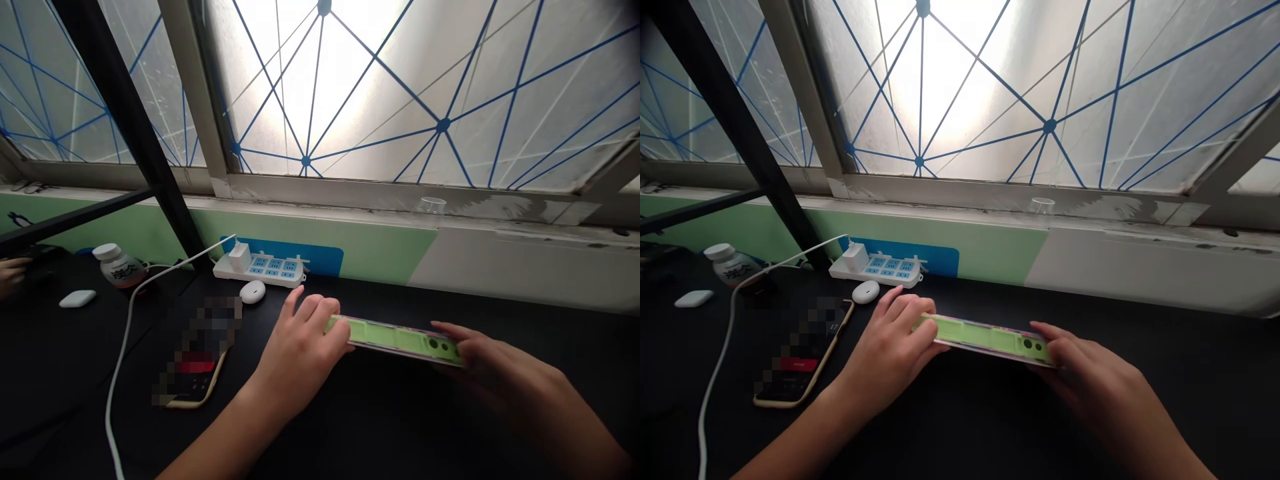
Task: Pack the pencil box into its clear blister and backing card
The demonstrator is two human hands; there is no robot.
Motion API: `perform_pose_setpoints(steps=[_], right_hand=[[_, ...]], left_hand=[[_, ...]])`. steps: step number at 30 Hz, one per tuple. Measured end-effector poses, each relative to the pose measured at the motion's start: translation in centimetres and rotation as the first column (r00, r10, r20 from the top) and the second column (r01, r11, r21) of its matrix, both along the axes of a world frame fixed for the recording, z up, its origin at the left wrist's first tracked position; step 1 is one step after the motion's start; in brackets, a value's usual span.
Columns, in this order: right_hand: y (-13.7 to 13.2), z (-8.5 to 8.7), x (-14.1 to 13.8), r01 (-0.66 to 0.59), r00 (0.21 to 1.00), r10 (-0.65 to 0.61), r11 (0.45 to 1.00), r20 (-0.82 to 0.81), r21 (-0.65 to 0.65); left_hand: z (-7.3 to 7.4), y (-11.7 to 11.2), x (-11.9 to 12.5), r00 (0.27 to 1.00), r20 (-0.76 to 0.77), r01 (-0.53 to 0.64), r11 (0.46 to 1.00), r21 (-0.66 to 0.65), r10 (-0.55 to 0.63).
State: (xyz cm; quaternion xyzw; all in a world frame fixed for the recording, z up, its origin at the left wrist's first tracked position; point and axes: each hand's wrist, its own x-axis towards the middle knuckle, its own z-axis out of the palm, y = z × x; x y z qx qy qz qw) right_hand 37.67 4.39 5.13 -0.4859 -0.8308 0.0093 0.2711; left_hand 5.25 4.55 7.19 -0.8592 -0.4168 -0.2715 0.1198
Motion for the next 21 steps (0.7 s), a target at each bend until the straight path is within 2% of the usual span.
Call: perform_pose_setpoints(steps=[4, 8, 12, 16, 18, 21], right_hand=[[0.0, -0.3, -0.6, -0.14, 0.968, 0.14, 0.99, 0.209, -0.017], [-0.2, -0.5, -1.5, -0.214, 0.929, 0.214, 0.976, 0.303, -0.031], [-0.7, -0.2, -2.3, -0.164, 0.942, 0.212, 0.968, 0.259, -0.192], [0.2, -0.4, -2.2, -0.098, 0.974, 0.16, 0.933, 0.157, -0.347], [1.1, -1.0, -1.8, -0.088, 0.983, 0.136, 0.935, 0.12, -0.344], [2.4, -2.1, -1.1, -0.019, 0.998, 0.034, 0.968, 0.057, -0.248]], left_hand=[[-0.6, -0.1, 0.4, 0.989, -0.103, 0.089, 0.977, -0.194, -0.11], [-1.3, 0.7, 0.3, 0.995, -0.025, 0.088, 0.947, -0.31, -0.101], [-2.3, 1.5, -0.4, 1.0, -0.007, 0.013, 0.94, -0.34, -0.016], [-3.2, 2.0, -0.9, 1.0, 0.017, 0.002, 0.88, -0.475, 0.007], [-3.3, 2.1, -0.9, 0.999, 0.035, 0.019, 0.866, -0.499, -0.002], [-2.9, 1.9, -0.6, 0.998, 0.055, 0.032, 0.904, -0.426, -0.009]])
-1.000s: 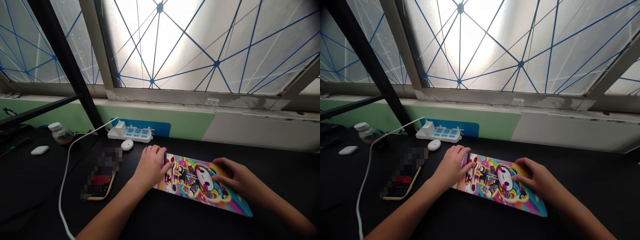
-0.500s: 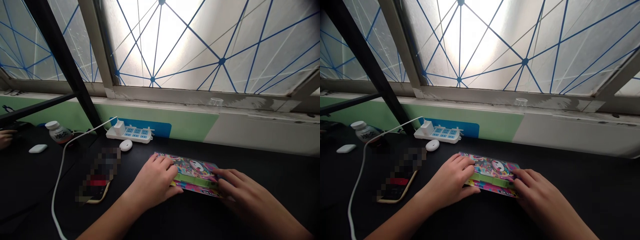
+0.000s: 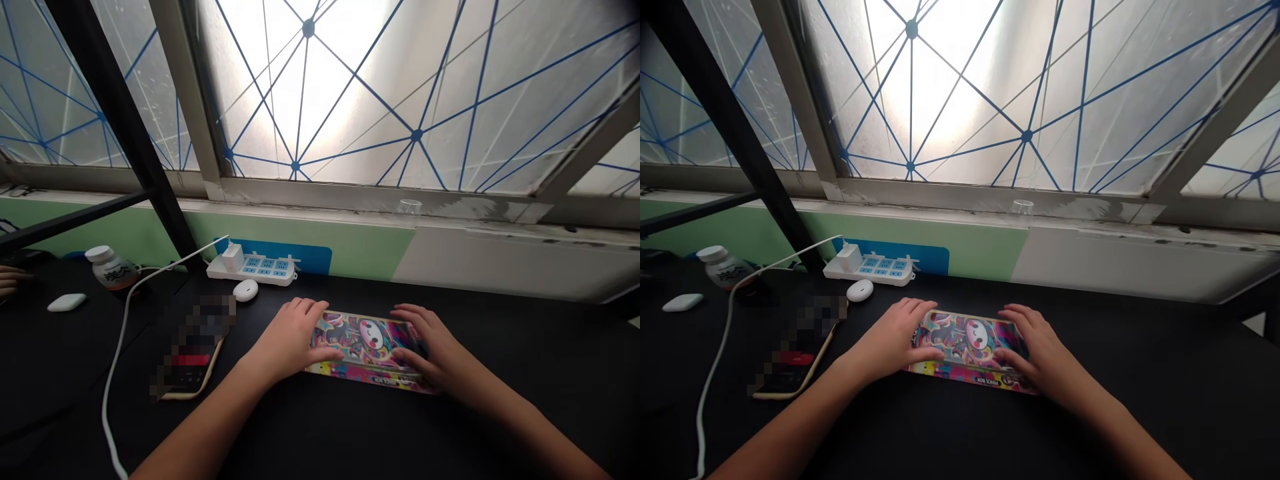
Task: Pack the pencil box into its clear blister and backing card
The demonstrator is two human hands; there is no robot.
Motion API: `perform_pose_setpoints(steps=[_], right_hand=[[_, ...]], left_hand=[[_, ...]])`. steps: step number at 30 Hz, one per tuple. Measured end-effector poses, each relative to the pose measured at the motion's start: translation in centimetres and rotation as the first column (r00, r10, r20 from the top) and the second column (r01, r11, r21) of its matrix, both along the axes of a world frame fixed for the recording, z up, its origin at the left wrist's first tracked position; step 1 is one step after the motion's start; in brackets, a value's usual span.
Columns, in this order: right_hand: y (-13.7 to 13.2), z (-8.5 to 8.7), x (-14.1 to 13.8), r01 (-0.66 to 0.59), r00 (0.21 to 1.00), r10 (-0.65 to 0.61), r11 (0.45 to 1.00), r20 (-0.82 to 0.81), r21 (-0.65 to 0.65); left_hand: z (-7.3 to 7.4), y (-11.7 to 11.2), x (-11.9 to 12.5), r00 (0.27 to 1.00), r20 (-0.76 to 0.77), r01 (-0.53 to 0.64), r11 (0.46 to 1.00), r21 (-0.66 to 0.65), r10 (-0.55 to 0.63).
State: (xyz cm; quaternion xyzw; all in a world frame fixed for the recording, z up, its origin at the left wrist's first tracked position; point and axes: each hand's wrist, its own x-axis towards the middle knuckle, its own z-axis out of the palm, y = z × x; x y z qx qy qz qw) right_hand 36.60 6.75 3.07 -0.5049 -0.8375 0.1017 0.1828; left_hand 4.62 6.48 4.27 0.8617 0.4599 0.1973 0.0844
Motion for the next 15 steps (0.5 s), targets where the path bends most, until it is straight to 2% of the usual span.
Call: perform_pose_setpoints(steps=[3, 5, 7, 12, 15], right_hand=[[0.6, -0.2, 0.7, 0.048, 0.995, -0.047, 0.999, -0.083, 0.009], [0.6, 0.3, 1.0, 0.035, 0.994, -0.032, 0.999, -0.1, 0.028], [0.3, 1.1, 1.2, 0.021, 0.998, -0.014, 0.994, -0.069, 0.104], [-1.2, 2.5, 1.0, -0.041, 0.997, 0.013, 0.927, 0.077, 0.372], [-2.5, 2.6, 0.1, -0.112, 0.986, 0.044, 0.892, 0.161, 0.438]], left_hand=[[0.2, -0.3, 0.5, 1.0, 0.003, 0.023, 0.984, 0.177, -0.024], [0.2, -0.5, 0.7, 0.999, -0.003, 0.04, 0.957, 0.286, -0.04], [0.1, -0.7, 0.9, 0.999, -0.012, 0.05, 0.931, 0.361, -0.048], [0.8, -1.4, 1.0, 0.999, -0.041, 0.018, 0.894, 0.447, 0.001], [1.6, -2.0, 1.2, 0.997, -0.056, -0.025, 0.896, 0.444, 0.055]])
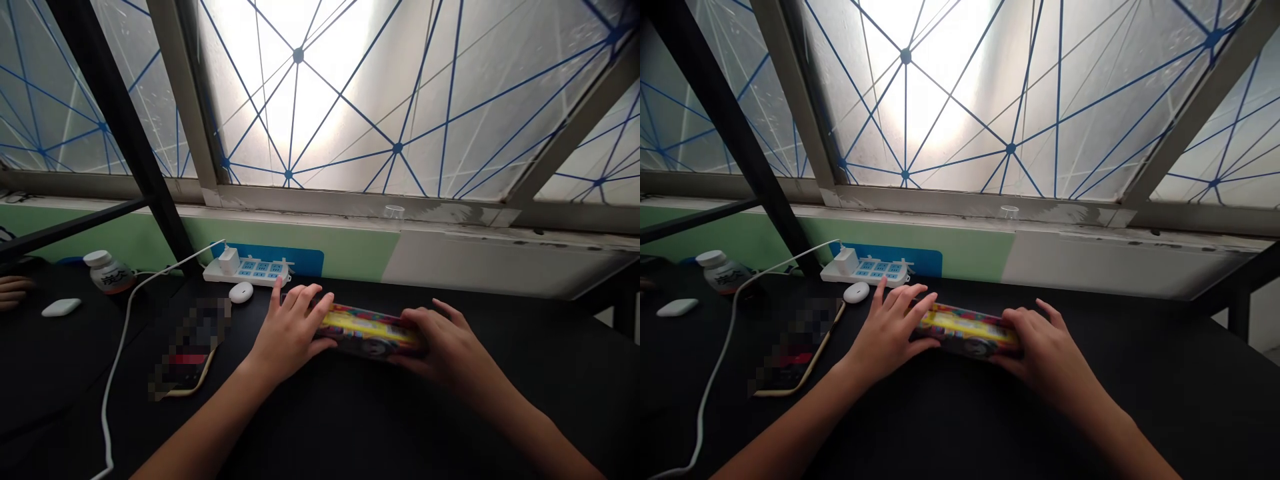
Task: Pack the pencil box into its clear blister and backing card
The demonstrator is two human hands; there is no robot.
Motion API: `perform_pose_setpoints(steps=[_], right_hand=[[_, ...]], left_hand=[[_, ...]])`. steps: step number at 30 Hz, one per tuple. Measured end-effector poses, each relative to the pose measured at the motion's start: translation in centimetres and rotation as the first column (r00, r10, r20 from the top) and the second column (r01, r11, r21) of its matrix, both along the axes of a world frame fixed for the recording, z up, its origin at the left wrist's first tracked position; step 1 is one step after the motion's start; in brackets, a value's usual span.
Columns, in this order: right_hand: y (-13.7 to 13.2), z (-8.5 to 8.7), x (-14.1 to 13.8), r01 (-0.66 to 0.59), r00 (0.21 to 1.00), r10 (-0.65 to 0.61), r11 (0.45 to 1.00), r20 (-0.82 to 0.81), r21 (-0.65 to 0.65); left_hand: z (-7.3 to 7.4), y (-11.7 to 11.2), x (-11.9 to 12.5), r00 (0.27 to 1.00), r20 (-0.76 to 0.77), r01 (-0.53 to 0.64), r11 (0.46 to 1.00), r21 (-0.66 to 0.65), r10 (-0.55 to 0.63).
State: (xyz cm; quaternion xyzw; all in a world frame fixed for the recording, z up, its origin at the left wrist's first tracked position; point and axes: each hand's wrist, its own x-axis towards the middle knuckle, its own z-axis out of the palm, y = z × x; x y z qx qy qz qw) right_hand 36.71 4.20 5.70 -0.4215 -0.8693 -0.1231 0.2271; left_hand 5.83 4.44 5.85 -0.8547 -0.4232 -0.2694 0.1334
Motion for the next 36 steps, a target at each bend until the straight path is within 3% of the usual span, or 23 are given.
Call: perform_pose_setpoints(steps=[6, 11, 15, 18, 22, 26, 28, 36], right_hand=[[-1.7, -0.6, -2.3, -0.041, 0.988, 0.039, 0.999, 0.147, 0.014], [-2.1, -1.4, -3.3, -0.025, 0.979, 0.041, 0.996, 0.201, -0.082], [-2.0, -2.8, -4.5, -0.045, 0.976, 0.078, 0.986, 0.204, -0.159], [-1.6, -3.6, -5.7, -0.062, 0.973, 0.109, 0.973, 0.205, -0.225], [-1.2, -2.8, -6.2, -0.029, 0.968, 0.124, 0.92, 0.219, -0.391], [-1.1, -1.2, -4.3, -0.032, 0.969, 0.161, 0.838, 0.19, -0.545], [-1.1, -0.8, -2.6, -0.046, 0.972, 0.167, 0.825, 0.165, -0.563], [-0.7, -1.0, 4.7, 0.034, 0.971, 0.07, 0.906, 0.228, -0.423]], left_hand=[[0.6, -0.7, 0.7, 0.99, -0.138, 0.008, 0.973, -0.231, -0.041], [0.8, -0.9, 0.7, 0.977, -0.204, -0.008, 0.952, -0.307, -0.058], [-0.5, -0.6, 0.7, 0.98, -0.159, 0.058, 0.936, -0.347, -0.12], [-1.7, 0.1, 0.7, 0.987, -0.124, 0.045, 0.921, -0.387, -0.1], [-2.4, 0.8, 0.5, 0.992, -0.118, -0.024, 0.877, -0.48, -0.037], [-2.3, 0.9, 0.3, 0.994, -0.098, -0.009, 0.852, -0.524, -0.049], [-2.3, 0.8, 0.2, 0.995, -0.076, 0.014, 0.852, -0.523, -0.064], [-2.3, 0.7, 0.0, 0.996, -0.051, 0.032, 0.84, -0.541, -0.071]])
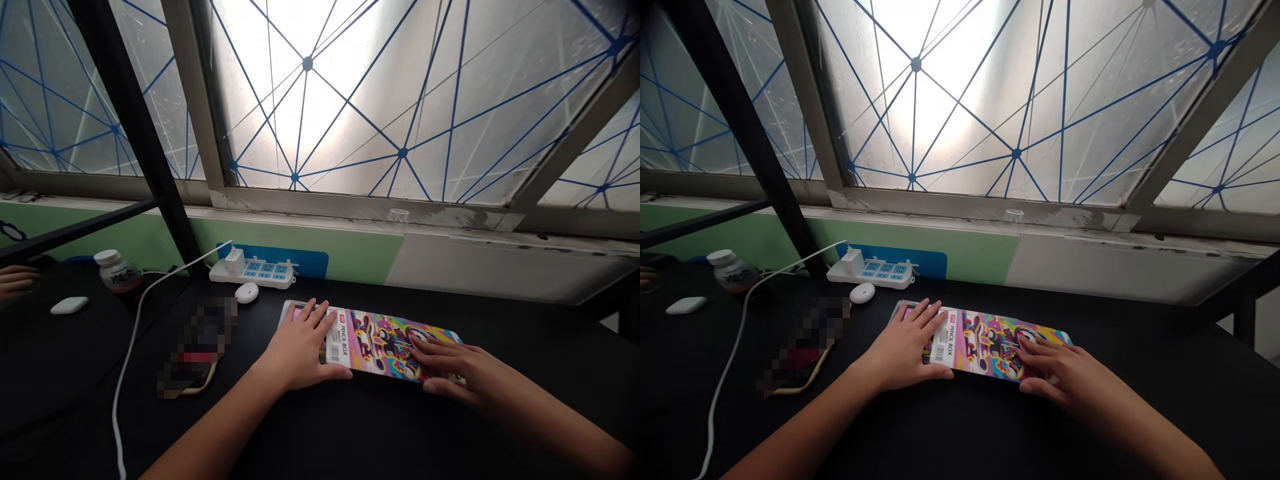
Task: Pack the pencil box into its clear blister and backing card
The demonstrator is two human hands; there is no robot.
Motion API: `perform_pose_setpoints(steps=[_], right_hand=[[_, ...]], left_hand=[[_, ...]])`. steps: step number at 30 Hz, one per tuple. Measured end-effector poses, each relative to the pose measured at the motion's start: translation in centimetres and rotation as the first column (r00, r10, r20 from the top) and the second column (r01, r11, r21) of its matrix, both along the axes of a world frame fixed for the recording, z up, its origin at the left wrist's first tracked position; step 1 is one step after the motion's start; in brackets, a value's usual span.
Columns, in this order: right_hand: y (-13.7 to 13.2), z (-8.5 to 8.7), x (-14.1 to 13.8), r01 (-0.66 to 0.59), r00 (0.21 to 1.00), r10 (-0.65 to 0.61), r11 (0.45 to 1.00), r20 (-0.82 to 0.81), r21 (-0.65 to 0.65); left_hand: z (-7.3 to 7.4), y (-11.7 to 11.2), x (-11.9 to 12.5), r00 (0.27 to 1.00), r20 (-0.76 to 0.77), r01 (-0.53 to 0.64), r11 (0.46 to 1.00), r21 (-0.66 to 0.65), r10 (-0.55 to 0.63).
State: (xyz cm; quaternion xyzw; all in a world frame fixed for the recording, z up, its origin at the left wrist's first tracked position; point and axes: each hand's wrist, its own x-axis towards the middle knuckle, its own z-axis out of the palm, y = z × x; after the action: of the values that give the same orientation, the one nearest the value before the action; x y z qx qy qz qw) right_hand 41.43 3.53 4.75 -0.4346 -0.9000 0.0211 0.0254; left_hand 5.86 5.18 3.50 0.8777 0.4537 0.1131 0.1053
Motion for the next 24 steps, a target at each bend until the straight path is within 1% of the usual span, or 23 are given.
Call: perform_pose_setpoints(steps=[2, 3, 5, 7, 9, 11, 12, 14, 16, 20, 22, 24], right_hand=[[0.0, 0.0, -0.2, 0.017, 1.0, -0.017, 0.998, 0.002, 0.065], [0.0, 0.1, -0.9, 0.028, 1.0, -0.028, 0.994, -0.007, 0.105], [-0.1, 0.2, -3.4, 0.039, 0.999, -0.033, 0.986, -0.04, 0.165], [-0.2, 0.0, -6.6, 0.006, 0.998, 0.004, 0.988, -0.065, 0.155], [0.0, -0.4, -9.5, -0.069, 0.996, 0.074, 0.992, -0.047, 0.106], [0.4, -1.3, -11.3, -0.126, 0.991, 0.129, 0.988, -0.026, 0.094], [0.7, -1.8, -11.6, -0.143, 0.989, 0.146, 0.984, -0.02, 0.102], [1.2, -2.6, -11.3, -0.157, 0.987, 0.162, 0.979, -0.026, 0.126], [1.4, -3.2, -10.1, -0.156, 0.986, 0.163, 0.976, -0.034, 0.149], [1.3, -3.3, -6.4, -0.159, 0.986, 0.167, 0.965, -0.02, 0.21], [1.1, -3.3, -4.5, -0.154, 0.986, 0.164, 0.953, -0.017, 0.261], [0.7, -3.6, -2.7, -0.122, 0.991, 0.135, 0.939, -0.018, 0.321]], left_hand=[[0.1, -0.1, 0.0, 1.0, 0.001, 0.001, 1.0, -0.003, -0.001], [0.2, -0.1, 0.0, 1.0, 0.003, 0.001, 1.0, -0.004, -0.001], [0.3, -0.2, 0.0, 1.0, 0.008, 0.002, 1.0, 0.002, -0.002], [0.3, -0.3, 0.0, 1.0, 0.01, -0.001, 1.0, 0.01, 0.001], [0.4, -0.2, 0.0, 1.0, 0.004, -0.006, 1.0, 0.011, 0.006], [0.4, 0.0, -0.2, 1.0, -0.011, -0.015, 1.0, -0.012, 0.015], [0.5, 0.1, -0.3, 1.0, -0.018, -0.02, 0.999, -0.029, 0.019], [0.6, 0.4, -0.5, 0.999, -0.025, -0.027, 0.998, -0.059, 0.025], [0.7, 0.6, -0.7, 0.999, -0.024, -0.025, 0.997, -0.074, 0.024], [0.8, 0.9, -1.3, 0.999, -0.021, -0.043, 0.996, -0.082, 0.041], [0.9, 1.1, -1.8, 0.998, -0.018, -0.056, 0.995, -0.081, 0.055], [1.0, 1.3, -2.4, 0.998, -0.015, -0.065, 0.995, -0.074, 0.064]])
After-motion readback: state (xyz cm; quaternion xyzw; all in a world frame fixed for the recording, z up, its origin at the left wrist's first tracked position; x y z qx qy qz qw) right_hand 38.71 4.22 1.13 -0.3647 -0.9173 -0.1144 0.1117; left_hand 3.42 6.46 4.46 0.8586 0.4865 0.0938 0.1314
